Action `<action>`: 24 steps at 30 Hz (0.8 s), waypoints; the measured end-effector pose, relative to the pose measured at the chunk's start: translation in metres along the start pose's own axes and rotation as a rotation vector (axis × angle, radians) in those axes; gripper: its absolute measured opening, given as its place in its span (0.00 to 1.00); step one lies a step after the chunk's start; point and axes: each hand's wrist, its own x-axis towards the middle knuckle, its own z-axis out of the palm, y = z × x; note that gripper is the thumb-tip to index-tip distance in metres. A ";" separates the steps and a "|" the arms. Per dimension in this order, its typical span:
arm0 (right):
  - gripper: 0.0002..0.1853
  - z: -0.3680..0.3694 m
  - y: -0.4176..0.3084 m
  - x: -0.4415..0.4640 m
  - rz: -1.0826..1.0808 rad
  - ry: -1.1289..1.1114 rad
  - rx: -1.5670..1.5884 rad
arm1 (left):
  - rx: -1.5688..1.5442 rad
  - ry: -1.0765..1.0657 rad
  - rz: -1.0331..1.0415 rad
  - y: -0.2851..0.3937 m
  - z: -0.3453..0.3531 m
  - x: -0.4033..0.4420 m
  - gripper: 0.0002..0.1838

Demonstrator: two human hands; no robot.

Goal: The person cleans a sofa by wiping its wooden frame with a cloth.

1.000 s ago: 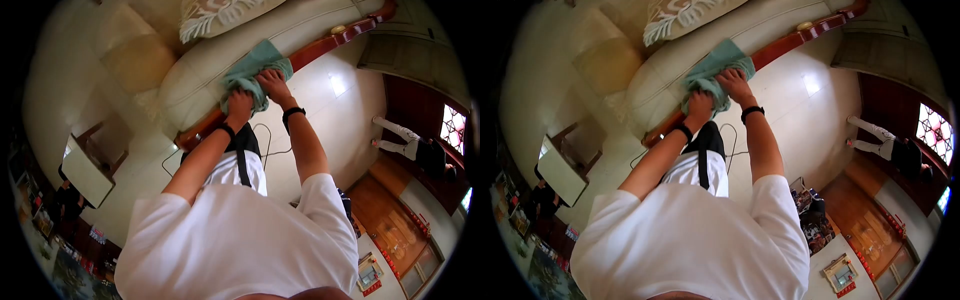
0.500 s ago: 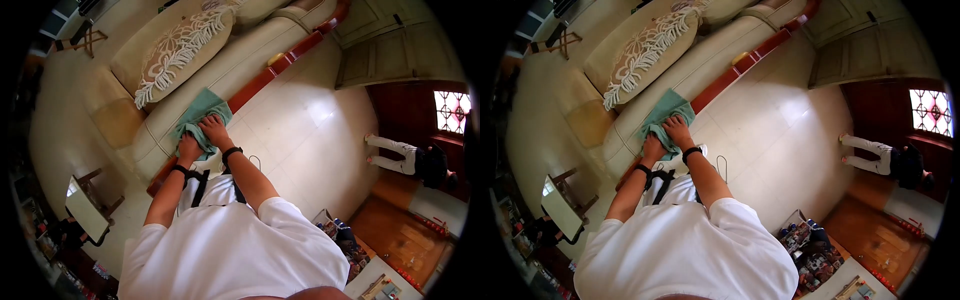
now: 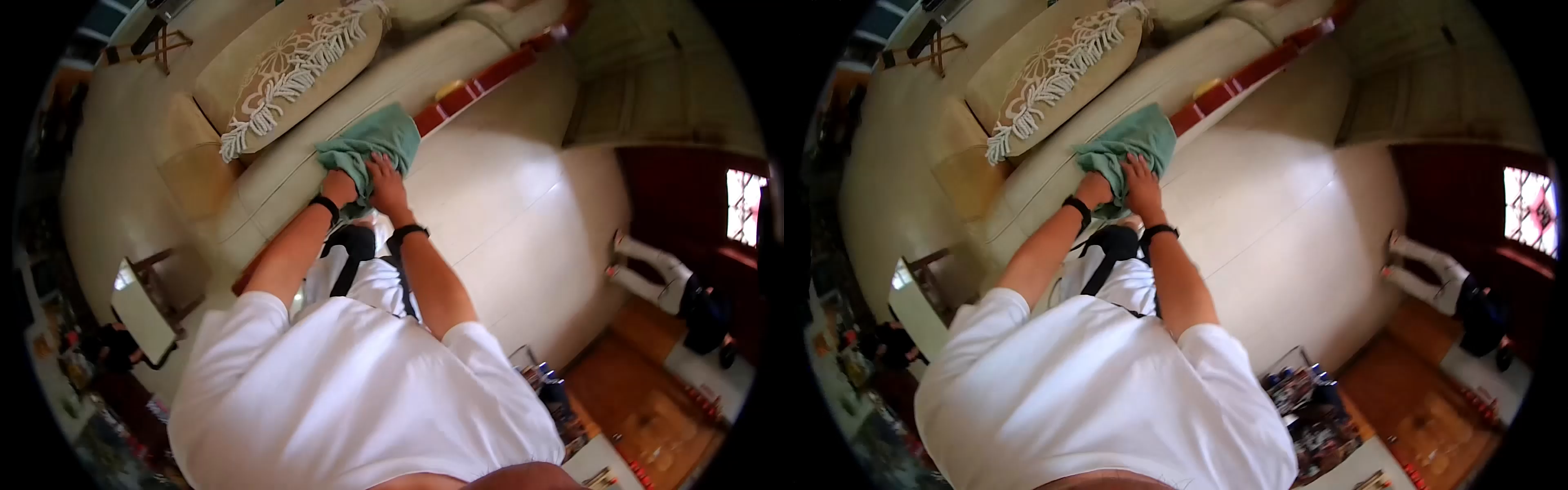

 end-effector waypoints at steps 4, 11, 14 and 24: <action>0.38 -0.029 -0.002 0.009 0.025 -0.121 -0.124 | 0.047 -0.393 -0.024 0.022 -0.027 0.091 0.21; 0.36 -0.091 0.081 0.076 0.257 -0.023 0.055 | -0.502 0.235 0.345 0.101 -0.095 0.111 0.19; 0.34 -0.135 0.088 0.102 0.343 0.262 0.377 | -0.760 0.376 0.432 0.129 -0.133 0.104 0.24; 0.17 -0.076 0.092 0.060 0.051 -0.132 -0.301 | -0.422 0.229 0.666 0.076 -0.074 0.099 0.47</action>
